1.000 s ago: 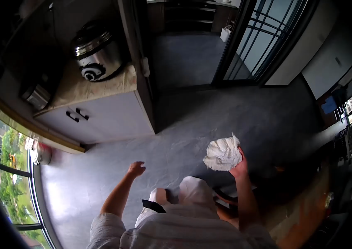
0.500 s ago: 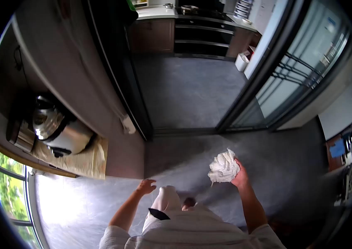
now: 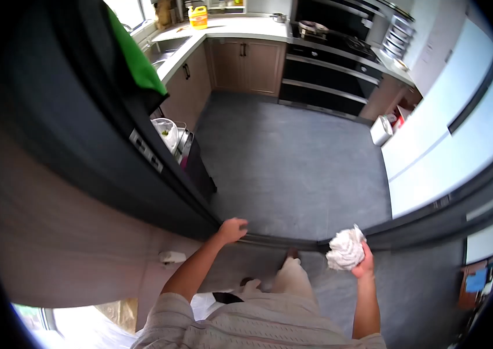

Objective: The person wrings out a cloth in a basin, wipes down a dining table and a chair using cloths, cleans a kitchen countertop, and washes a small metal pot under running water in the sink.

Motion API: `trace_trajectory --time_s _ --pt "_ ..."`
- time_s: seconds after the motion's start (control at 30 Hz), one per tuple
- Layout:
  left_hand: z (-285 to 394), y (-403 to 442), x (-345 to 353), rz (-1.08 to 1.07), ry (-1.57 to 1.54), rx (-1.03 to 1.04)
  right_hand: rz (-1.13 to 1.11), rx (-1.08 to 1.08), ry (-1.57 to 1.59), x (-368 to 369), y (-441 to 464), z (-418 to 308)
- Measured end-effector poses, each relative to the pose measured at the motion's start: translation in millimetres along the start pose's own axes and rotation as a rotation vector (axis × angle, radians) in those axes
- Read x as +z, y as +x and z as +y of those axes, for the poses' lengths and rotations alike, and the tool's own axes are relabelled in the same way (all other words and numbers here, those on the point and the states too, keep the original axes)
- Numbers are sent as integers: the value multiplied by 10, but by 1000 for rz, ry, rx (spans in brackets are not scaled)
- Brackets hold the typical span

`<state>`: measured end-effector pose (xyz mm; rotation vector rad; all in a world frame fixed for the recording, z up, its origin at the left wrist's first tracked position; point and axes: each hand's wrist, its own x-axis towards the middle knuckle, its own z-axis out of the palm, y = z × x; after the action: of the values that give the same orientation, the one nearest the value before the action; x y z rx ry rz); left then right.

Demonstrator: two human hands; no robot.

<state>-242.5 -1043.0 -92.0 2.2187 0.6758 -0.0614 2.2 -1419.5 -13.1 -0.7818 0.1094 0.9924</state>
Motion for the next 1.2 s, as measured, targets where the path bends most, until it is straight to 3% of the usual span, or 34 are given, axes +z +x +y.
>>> trace_trajectory --time_s 0.07,0.23,0.33,0.57,0.6,0.67,0.8,1.0,1.13,1.2 --pt "24 728 -176 132 81 93 -26 -4 -65 66 404 -309" --pt "135 1820 -1130 400 -78 -171 -83 107 -196 319 2003 -979" --pt "209 2062 -1737 683 -141 -249 -176 261 -270 1011 2866 -1362" --pt "-589 2148 -3014 1335 -83 -355 -521 381 -596 2909 4929 -878" --pt "-625 2146 -3246 1370 -189 -449 -589 421 -581 3160 5145 -786" --pt "-1064 2235 -3602 1505 -82 -495 -642 433 -602 3695 5460 -563" --pt "-1657 2227 -4170 1552 40 -734 -732 509 -656 4516 5983 -162" --pt "-2237 1955 -4862 1431 165 -1047 -895 550 -829 5789 6884 417" --pt "-2685 1825 -5225 1398 205 -1200 -1100 268 -1028 7047 7348 1084" --pt "-2857 1744 -5396 1344 199 -1277 -1322 254 -1120 7629 7705 1567"
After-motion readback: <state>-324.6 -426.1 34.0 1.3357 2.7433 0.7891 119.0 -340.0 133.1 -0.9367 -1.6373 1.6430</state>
